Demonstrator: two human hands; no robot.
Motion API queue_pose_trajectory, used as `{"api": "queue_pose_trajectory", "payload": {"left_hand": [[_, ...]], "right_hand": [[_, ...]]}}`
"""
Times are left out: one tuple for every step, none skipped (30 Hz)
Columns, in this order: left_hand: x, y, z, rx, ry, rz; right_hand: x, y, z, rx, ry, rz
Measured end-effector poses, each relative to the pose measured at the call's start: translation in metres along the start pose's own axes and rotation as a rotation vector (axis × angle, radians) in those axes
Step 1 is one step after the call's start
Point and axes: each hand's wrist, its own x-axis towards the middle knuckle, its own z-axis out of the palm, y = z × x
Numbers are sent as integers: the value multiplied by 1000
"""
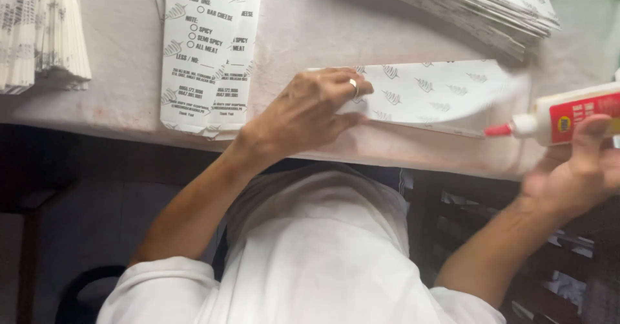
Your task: Folding and gluing pre-printed paper sheets to create food packaging.
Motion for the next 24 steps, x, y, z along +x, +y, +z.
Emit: {"api": "queue_pose_trajectory", "payload": {"left_hand": [[-4, 1, 4, 49, 26, 67], [-9, 2, 8, 98, 52, 132], [-10, 3, 14, 95, 49, 137], [-11, 5, 20, 247, 31, 133], [-11, 6, 25, 400, 13, 128], [-12, 9, 27, 403, 11, 133], [-13, 11, 28, 440, 18, 150], [-15, 14, 31, 474, 20, 166], [-16, 15, 32, 475, 15, 170], [-16, 15, 33, 497, 12, 154], [-16, 16, 34, 520, 9, 139], [-16, 17, 34, 521, 3, 149], [-15, 18, 33, 528, 5, 135], [-15, 19, 33, 534, 8, 124], [-15, 19, 34, 534, 3, 137], [-16, 19, 36, 539, 21, 142], [-17, 18, 37, 544, 39, 147], [-15, 20, 35, 542, 36, 152], [-15, 21, 32, 523, 44, 154], [-15, 23, 30, 505, 54, 152], [-15, 22, 31, 504, 53, 153], [-15, 22, 32, 517, 49, 145], [-16, 22, 32, 530, 45, 137], [-16, 21, 33, 529, 48, 137]], "right_hand": [[12, 3, -17, -168, 39, 107], [23, 6, -35, -332, 83, 216], [27, 11, -50, -335, 89, 214], [32, 16, -64, -515, -18, 183], [36, 22, -78, -694, -126, 150], [36, 24, -84, -691, -121, 149], [37, 26, -90, -998, -211, -158], [35, 27, -98, -1289, -322, -463], [15, 9, -61, -1290, -317, -457], [-4, -10, -24, -1274, -364, -567], [-22, -29, 13, -1254, -410, -677], [-39, -26, 26, -1258, -400, -672], [-56, -23, 40, -1152, -616, -593], [-72, -21, 54, -1029, -825, -516], [-86, -19, 64, -1034, -812, -513], [-98, -17, 75, -1087, -989, -547], [-110, -15, 86, -1134, -1168, -579], [-108, -18, 85, -1137, -1164, -575], [-107, -21, 85, -1155, -1154, -567], [-105, -24, 86, -1169, -1147, -561], [-102, -24, 80, -1171, -1147, -560], [-99, -25, 74, -1224, -1152, -547], [-96, -25, 68, -1277, -1157, -533], [-91, -28, 62, -1278, -1159, -536]]}}
